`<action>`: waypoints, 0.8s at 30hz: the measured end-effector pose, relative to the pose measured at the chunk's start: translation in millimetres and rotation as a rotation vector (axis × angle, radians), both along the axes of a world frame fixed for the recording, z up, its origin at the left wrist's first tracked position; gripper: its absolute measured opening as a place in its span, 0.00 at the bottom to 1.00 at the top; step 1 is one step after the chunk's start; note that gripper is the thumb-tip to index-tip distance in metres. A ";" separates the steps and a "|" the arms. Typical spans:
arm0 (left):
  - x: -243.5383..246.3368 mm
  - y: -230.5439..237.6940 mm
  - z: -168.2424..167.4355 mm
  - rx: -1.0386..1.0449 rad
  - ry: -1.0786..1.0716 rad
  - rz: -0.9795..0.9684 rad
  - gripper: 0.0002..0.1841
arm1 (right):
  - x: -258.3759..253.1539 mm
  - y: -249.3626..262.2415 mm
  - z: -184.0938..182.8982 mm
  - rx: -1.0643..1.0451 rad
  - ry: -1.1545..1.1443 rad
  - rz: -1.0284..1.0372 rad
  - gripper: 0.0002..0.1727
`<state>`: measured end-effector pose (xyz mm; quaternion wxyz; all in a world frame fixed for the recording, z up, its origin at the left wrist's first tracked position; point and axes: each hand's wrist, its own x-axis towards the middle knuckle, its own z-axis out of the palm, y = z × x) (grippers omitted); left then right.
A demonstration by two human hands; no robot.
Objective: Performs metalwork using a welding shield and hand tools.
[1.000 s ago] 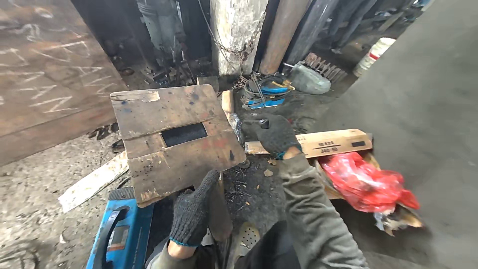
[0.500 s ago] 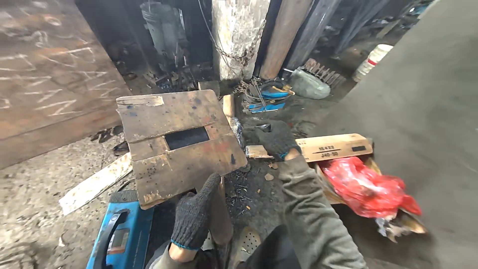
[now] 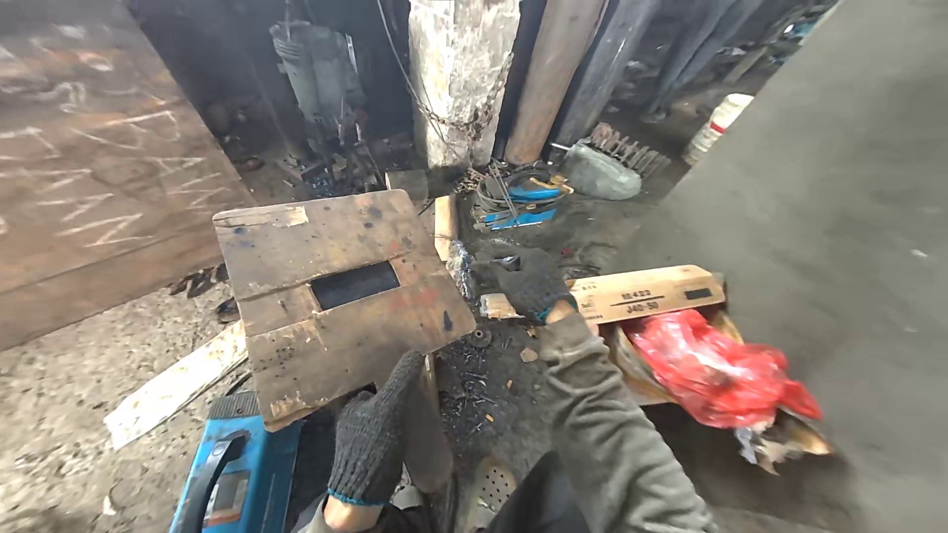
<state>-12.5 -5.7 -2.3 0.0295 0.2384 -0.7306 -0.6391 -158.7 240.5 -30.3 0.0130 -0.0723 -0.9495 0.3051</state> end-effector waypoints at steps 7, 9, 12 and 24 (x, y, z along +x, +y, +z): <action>-1.5 -1.2 -1.2 0.007 -0.012 0.012 0.19 | 5.1 -24.8 -5.9 0.007 -0.063 0.036 0.26; -0.6 -2.0 -0.4 0.009 -0.009 0.004 0.18 | -4.4 -25.4 -10.5 -0.010 -0.013 0.011 0.24; 0.1 -3.9 -1.9 0.000 -0.011 -0.003 0.18 | -6.0 -23.5 -2.7 0.003 0.020 0.014 0.21; 3.5 -10.7 -3.5 -0.028 -0.030 -0.018 0.19 | -4.3 -18.9 -4.3 -0.056 0.092 -0.045 0.19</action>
